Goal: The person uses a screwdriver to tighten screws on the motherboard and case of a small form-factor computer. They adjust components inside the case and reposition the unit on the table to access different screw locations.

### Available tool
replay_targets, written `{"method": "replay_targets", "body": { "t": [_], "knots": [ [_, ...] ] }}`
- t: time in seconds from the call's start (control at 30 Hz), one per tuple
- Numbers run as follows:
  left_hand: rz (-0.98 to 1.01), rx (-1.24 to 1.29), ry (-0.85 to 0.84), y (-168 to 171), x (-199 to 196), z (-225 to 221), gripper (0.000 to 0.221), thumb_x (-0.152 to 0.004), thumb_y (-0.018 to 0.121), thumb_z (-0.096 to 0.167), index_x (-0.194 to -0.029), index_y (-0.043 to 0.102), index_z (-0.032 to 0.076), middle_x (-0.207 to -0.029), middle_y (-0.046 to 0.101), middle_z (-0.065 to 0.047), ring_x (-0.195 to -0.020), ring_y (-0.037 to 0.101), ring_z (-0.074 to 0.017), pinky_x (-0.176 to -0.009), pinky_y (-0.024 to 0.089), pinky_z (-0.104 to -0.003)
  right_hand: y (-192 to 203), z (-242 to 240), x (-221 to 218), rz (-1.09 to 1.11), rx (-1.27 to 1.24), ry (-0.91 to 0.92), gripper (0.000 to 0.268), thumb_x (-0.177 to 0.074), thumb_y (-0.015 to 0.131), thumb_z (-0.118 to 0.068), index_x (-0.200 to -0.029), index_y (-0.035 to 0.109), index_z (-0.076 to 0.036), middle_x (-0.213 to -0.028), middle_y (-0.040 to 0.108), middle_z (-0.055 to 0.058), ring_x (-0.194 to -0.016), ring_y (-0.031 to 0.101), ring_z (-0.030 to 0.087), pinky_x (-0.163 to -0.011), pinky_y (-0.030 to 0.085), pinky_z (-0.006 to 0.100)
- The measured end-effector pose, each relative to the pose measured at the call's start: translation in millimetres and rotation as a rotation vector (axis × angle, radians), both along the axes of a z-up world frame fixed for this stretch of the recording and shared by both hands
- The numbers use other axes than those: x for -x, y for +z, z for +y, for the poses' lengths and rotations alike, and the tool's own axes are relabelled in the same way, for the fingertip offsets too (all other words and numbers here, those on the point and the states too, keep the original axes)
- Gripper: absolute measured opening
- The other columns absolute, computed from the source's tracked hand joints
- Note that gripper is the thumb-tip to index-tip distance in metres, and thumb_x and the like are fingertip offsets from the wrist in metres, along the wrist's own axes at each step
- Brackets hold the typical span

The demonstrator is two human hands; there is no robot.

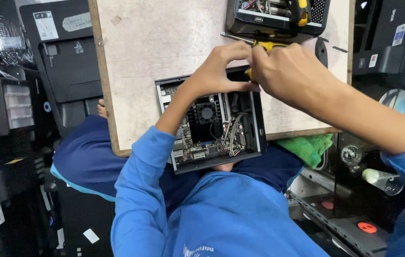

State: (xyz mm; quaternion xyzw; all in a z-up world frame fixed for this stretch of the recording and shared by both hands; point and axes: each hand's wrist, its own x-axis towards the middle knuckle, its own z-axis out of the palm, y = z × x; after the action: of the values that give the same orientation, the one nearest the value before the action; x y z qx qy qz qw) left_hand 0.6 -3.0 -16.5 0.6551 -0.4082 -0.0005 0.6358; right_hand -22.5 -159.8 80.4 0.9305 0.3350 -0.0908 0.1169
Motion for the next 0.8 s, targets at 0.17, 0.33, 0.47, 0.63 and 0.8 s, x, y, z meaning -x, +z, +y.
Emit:
{"method": "replay_targets", "body": {
  "t": [0.17,0.33,0.47,0.63,0.8],
  "knots": [
    [-0.076,0.043,0.071,-7.2,-5.7,-1.7,0.023,-0.076,0.068,0.02,-0.086,0.056,0.003,-0.084,0.06,-0.006,-0.076,0.059,-0.0198,-0.071,0.047,-0.03,36.0,24.6,-5.3,0.23,-0.064,-0.236,0.037,-0.091,0.052,-0.033,-0.096,0.032,-0.002,-0.069,0.052,0.022,-0.06,0.052,0.05,-0.046,0.038,0.051],
    [0.131,-0.086,-0.138,6.6,-2.1,6.0,0.015,-0.082,0.063,0.017,-0.093,0.062,0.006,-0.089,0.066,-0.005,-0.087,0.06,-0.0112,-0.073,0.045,-0.025,39.0,16.2,-5.2,0.449,-0.008,-0.009,0.021,-0.08,0.041,0.006,-0.095,0.031,-0.004,-0.088,0.032,0.015,-0.053,0.047,0.037,-0.045,0.033,0.048],
    [-0.082,-0.03,0.123,1.2,2.7,-2.1,0.029,-0.072,0.073,0.018,-0.087,0.053,0.005,-0.084,0.059,-0.007,-0.077,0.057,-0.0226,-0.07,0.041,-0.033,16.6,20.9,-5.2,0.226,-0.105,-0.139,0.02,-0.093,0.043,-0.019,-0.093,0.042,0.001,-0.082,0.049,0.021,-0.06,0.053,0.046,-0.047,0.042,0.054],
    [-0.05,-0.105,0.206,-17.8,3.0,-4.3,0.051,-0.074,0.076,0.02,-0.115,0.049,0.005,-0.115,0.057,-0.008,-0.103,0.056,-0.026,-0.09,0.039,-0.035,14.8,18.5,-7.0,0.223,-0.131,-0.36,0.034,-0.099,0.039,-0.031,-0.094,0.043,0.003,-0.072,0.056,0.026,-0.065,0.052,0.052,-0.051,0.039,0.056],
    [-0.013,-0.088,0.076,8.0,4.7,6.0,0.039,-0.084,0.06,0.008,-0.113,0.035,0.003,-0.113,0.042,-0.007,-0.097,0.059,-0.0206,-0.093,0.039,-0.036,36.7,6.0,-8.6,0.315,-0.154,0.003,0.04,-0.069,0.042,0.018,-0.104,0.036,-0.001,-0.095,0.037,0.019,-0.049,0.046,0.043,-0.044,0.035,0.05]
  ]
}}
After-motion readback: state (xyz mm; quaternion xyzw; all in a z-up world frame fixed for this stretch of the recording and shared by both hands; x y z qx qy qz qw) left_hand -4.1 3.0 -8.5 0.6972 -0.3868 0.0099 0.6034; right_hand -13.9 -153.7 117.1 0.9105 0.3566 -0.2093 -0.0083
